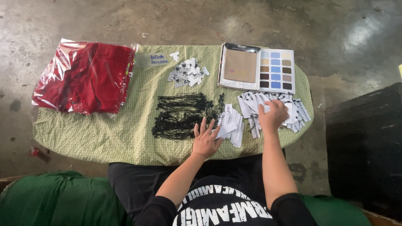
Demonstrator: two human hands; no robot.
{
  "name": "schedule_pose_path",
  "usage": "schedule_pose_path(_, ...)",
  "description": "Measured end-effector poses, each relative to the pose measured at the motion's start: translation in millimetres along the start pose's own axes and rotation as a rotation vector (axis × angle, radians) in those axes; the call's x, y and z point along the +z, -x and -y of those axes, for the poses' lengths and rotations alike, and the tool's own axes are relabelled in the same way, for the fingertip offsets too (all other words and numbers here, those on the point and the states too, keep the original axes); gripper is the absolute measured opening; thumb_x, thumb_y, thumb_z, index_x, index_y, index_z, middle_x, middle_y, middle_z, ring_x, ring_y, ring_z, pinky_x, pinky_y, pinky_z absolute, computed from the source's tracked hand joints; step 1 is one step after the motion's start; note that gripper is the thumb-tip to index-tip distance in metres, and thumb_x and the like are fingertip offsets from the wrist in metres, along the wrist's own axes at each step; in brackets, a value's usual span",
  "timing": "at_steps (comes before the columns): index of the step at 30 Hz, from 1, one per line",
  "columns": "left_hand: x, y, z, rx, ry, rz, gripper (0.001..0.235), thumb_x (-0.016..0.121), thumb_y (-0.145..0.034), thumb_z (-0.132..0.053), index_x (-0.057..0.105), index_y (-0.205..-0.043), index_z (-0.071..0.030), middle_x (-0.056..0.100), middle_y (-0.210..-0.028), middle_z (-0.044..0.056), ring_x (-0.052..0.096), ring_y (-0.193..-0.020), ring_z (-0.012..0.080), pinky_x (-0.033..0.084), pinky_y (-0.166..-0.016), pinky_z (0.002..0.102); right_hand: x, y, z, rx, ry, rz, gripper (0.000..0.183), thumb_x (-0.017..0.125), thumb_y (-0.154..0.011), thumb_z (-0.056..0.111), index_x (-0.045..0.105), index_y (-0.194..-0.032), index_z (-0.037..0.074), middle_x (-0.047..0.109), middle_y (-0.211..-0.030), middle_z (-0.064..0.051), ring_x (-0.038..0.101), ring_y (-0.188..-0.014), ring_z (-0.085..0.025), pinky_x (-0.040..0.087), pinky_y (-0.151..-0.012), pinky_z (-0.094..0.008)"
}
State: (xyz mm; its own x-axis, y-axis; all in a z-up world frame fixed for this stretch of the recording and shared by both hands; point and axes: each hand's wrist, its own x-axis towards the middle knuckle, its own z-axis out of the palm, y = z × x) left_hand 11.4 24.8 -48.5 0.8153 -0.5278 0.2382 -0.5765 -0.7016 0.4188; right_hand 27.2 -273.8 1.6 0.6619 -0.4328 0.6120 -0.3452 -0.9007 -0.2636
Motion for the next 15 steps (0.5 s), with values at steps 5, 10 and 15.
schedule_pose_path(5, -4.0, -0.2, -1.4, -0.025, -0.015, 0.054, 0.054, 0.058, -0.093, -0.053, 0.063, -0.139, -0.025, 0.047, -0.159, 0.006, 0.019, -0.157, 0.0389, 0.015, -0.119, 0.064, 37.0, -13.9, 53.8, -0.121, -0.089, 0.152, 0.014, 0.085, -0.08, 0.024, 0.074, -0.088, 0.026, 0.061, -0.103, 0.006, 0.06, -0.101, -0.027, 0.047, -0.083, -0.044)
schedule_pose_path(10, -1.7, 0.1, -1.7, -0.029, -0.011, 0.049, 0.053, 0.058, -0.093, -0.052, 0.065, -0.137, -0.025, 0.05, -0.157, 0.006, 0.02, -0.157, 0.0381, 0.015, -0.119, 0.065, 92.3, -14.7, 85.7, -0.076, -0.068, 0.406, 0.004, 0.076, -0.091, 0.03, 0.075, -0.091, 0.026, 0.067, -0.101, 0.005, 0.066, -0.1, -0.028, 0.051, -0.085, -0.046)
schedule_pose_path(15, -11.4, -1.6, -3.6, -0.034, 0.011, 0.122, 0.055, 0.051, -0.094, -0.054, 0.059, -0.141, -0.028, 0.048, -0.158, 0.006, 0.019, -0.157, 0.0388, 0.014, -0.12, 0.066, 92.7, -22.3, 120.9, -0.014, 0.03, 0.667, 0.017, 0.072, -0.096, 0.035, 0.078, -0.109, 0.025, 0.066, -0.114, -0.001, 0.065, -0.112, -0.031, 0.049, -0.095, -0.05)
